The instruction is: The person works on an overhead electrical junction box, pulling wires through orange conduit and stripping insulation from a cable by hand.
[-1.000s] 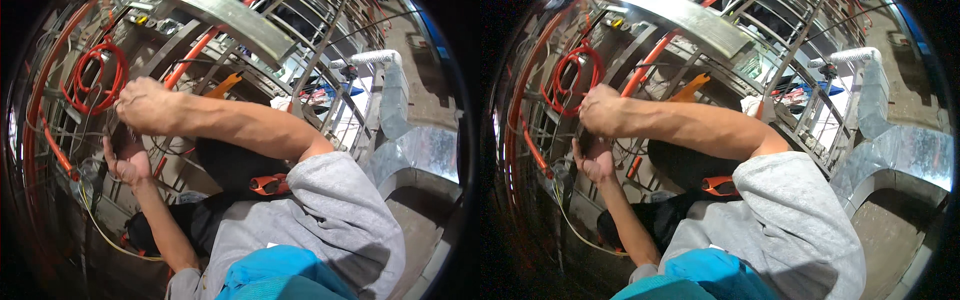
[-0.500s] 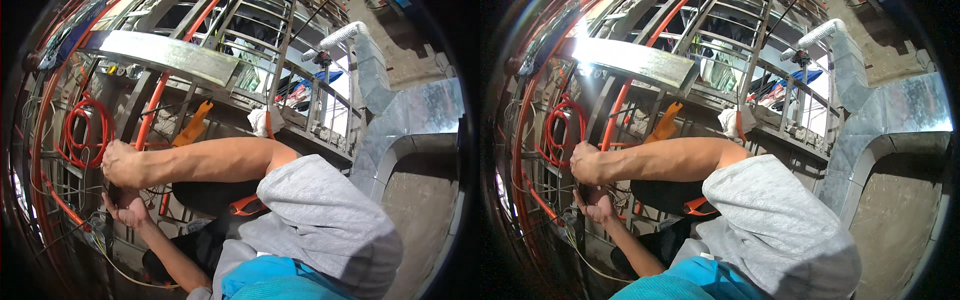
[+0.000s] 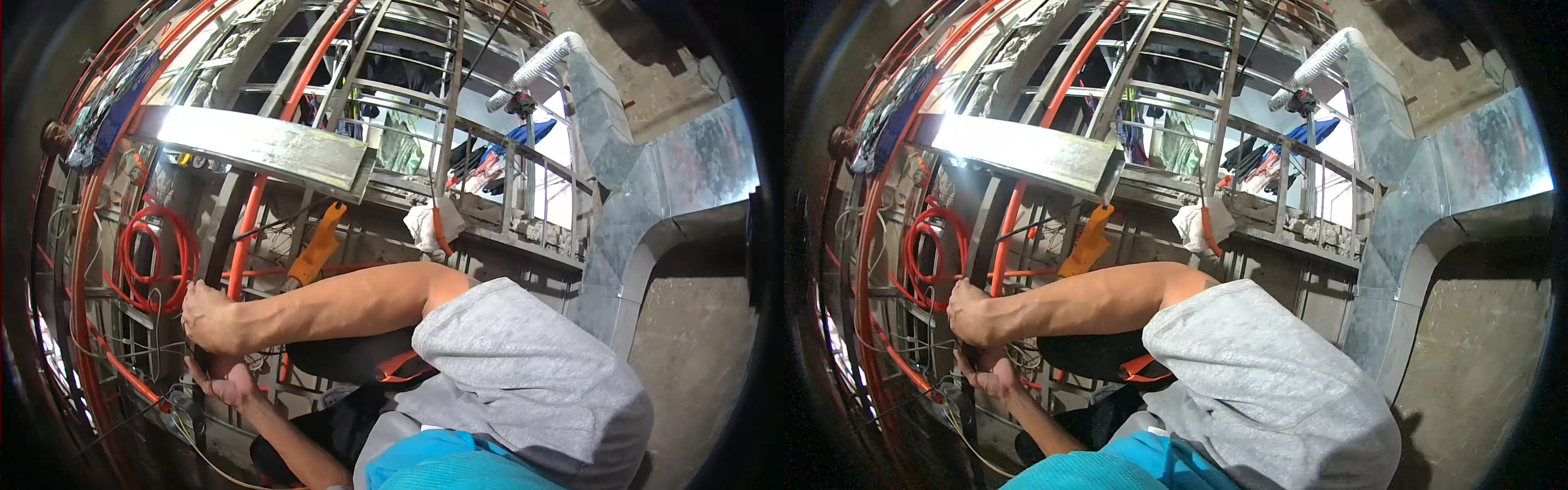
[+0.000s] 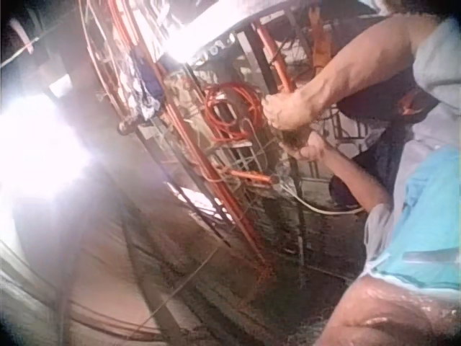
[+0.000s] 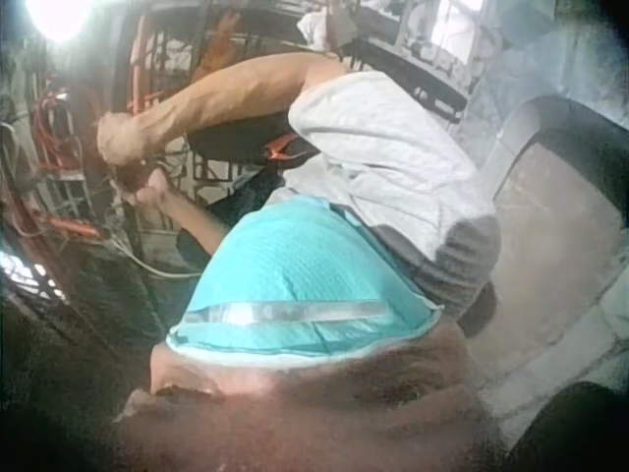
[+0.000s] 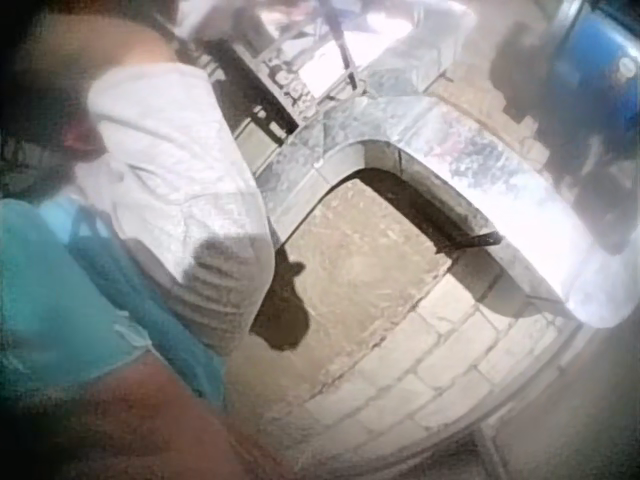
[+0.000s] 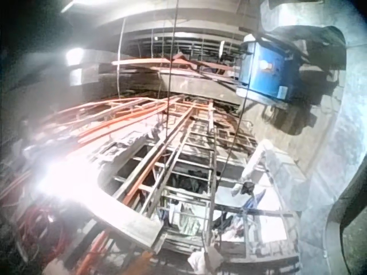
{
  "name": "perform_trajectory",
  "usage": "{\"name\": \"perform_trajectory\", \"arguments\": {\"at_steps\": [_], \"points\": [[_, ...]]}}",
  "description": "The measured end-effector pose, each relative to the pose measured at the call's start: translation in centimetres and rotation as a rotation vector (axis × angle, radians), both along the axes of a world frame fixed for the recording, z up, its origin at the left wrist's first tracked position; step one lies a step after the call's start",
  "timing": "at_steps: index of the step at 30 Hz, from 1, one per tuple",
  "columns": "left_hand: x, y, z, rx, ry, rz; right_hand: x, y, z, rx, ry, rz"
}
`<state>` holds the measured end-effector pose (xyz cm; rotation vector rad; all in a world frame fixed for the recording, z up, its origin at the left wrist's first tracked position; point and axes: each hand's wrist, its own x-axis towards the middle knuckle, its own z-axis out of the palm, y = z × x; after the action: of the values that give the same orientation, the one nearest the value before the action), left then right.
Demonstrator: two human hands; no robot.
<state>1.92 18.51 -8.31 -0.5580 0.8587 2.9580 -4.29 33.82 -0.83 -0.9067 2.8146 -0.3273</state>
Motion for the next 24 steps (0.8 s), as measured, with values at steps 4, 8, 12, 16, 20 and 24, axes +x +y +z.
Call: {"name": "perform_trajectory", "arguments": {"at_steps": [4,8,12,16,20,24], "points": [[-0.1,-1.9,-1.1,-0.012,-0.086,0.041,0.3,-1.1,-0.2,0.008,0.057,-0.038],[-0.3,-0.3,-0.8,-0.1,-0.008,0.005,0.0,-1.3,-1.5,-0.02,0.147,-0.118],[-0.4,-0.8,-0.8,-0.154,-0.015,0.038,-0.1,-0.4,-0.9,-0.026,0.142,-0.078],[-0.5,-0.3,0.0,-0.043,-0.047,0.012,0.0,1.1,-0.2,-0.039,0.068,-0.017],[-0.9,0.1,0.6,-0.017,-0.086,0.026,0.0,1.7,0.6,-0.035,0.037,0.023],[-1.0,-0.2,0.4,-0.023,-0.103,0.039,0.1,2.1,1.2,-0.028,0.009,0.066]]}}
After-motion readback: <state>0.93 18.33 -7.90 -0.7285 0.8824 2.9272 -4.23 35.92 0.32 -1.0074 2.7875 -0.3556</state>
